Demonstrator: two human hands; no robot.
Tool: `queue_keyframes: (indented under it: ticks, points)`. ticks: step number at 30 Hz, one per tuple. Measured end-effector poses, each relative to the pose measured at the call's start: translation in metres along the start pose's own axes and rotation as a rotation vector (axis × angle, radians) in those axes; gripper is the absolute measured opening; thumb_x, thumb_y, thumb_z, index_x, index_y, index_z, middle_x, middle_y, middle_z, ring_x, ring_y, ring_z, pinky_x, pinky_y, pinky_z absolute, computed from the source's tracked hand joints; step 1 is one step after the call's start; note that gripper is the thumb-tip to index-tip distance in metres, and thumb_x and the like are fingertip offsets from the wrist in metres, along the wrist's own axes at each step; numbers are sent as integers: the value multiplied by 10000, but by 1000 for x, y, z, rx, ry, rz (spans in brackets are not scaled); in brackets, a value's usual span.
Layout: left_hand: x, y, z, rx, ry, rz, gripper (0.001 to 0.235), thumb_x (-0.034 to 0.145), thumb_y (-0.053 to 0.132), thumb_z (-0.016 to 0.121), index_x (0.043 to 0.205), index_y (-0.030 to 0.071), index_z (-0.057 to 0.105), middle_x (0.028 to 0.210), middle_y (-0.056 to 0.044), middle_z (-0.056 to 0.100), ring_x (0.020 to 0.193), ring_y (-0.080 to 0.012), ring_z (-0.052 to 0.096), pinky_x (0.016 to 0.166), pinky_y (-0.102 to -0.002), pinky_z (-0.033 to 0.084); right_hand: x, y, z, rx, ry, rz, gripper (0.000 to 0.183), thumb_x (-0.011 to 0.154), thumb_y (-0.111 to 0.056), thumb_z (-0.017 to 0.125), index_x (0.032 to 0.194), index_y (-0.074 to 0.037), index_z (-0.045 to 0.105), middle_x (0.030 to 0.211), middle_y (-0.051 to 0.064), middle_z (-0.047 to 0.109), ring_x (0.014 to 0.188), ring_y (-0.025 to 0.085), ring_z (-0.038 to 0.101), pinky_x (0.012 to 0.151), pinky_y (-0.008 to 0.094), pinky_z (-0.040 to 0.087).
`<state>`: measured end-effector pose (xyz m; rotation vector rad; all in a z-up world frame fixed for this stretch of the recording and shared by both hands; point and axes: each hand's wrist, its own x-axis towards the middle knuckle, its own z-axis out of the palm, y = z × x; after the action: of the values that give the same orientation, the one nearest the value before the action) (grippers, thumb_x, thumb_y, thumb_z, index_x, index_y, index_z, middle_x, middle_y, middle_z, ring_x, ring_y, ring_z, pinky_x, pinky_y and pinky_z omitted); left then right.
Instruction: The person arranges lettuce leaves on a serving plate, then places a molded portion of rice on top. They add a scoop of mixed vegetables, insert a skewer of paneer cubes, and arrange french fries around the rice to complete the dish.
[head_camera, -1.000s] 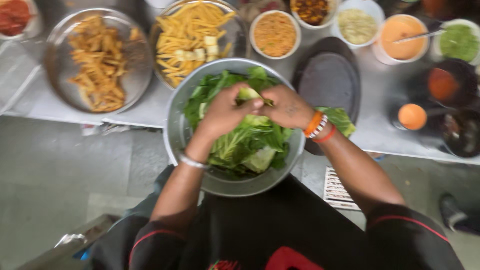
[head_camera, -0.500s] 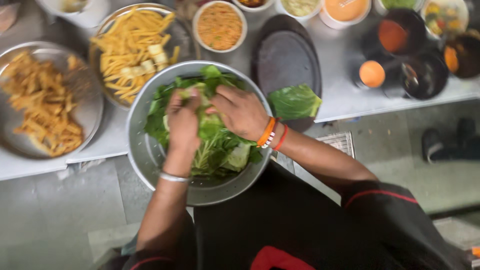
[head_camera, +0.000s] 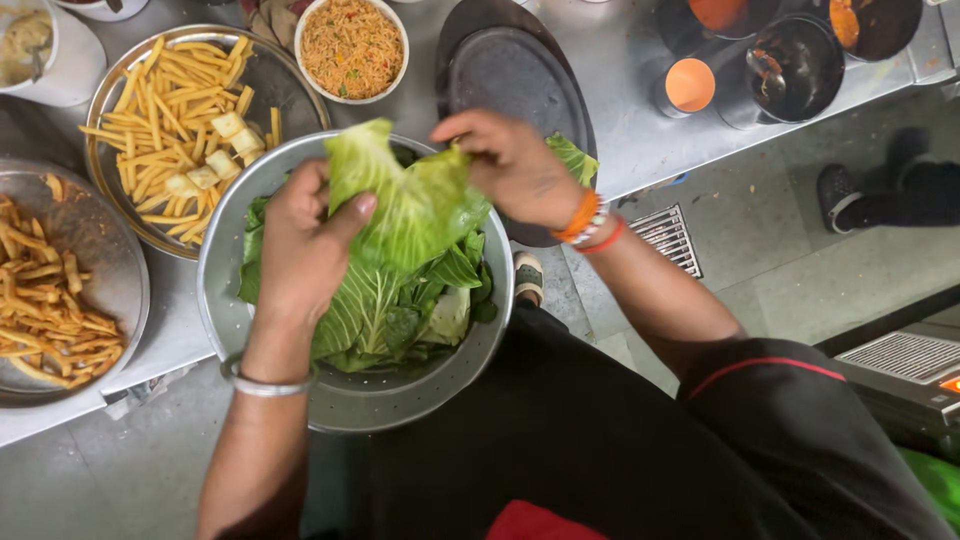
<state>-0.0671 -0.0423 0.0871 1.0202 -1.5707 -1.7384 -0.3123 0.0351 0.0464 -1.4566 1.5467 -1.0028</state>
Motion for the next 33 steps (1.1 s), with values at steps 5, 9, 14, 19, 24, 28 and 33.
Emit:
queue_keyframes:
  ticks: [5,9,14,19,24,28,33]
  points:
    - [44,5,19,542,-139,-15,212,991,149,745,1058,-34,661,951,-133,709,806,-194,650,692,-316,530,-21,7,-48,88,228,-190,323,999,128,534,1246,-34,665,1081,29,709,906,54,634,788,224,540]
    - [112,-7,46,549,-250,505,165,889,82,814,1035,58,739,942,-58,693,816,-190,658,753,-336,528,-34,15,-72,-345,438,-230,156,1038,86,673,1169,3,654,1022,100,675,819,167,641,707,298,504]
    - [179,-38,62,828,-370,887,267,791,-75,722,954,126,793,1026,-29,708,1098,-237,614,973,-417,471,-34,36,-63,-861,486,-491,225,912,31,696,1122,-46,715,1123,116,666,1029,299,619,890,413,494]
    - [205,-67,54,1213,-596,962,301,658,-22,724,846,194,817,979,23,709,1083,-221,586,987,-384,447,-31,65,-29,-909,299,-439,275,850,-54,701,1116,-95,758,1118,42,669,1106,275,585,959,404,466]
    - [211,-81,47,1430,-618,1046,164,730,120,730,827,224,813,940,46,691,1054,-194,583,959,-337,452,-37,74,-12,-856,233,-361,320,792,-41,669,1093,-83,768,1110,48,674,1104,288,563,954,423,457]
    - [211,-80,53,1379,-540,1145,142,771,160,719,846,238,811,927,45,678,1040,-180,582,966,-333,447,-36,63,-10,-866,160,-302,273,797,-57,684,1053,-101,770,1064,49,662,1110,288,562,971,433,431]
    - [204,-78,60,1501,-511,1115,120,782,168,694,777,233,795,979,28,663,1085,-172,570,1007,-344,433,-37,53,-14,-816,102,-265,305,758,-58,656,1039,-104,765,1103,61,677,1132,300,559,990,446,401]
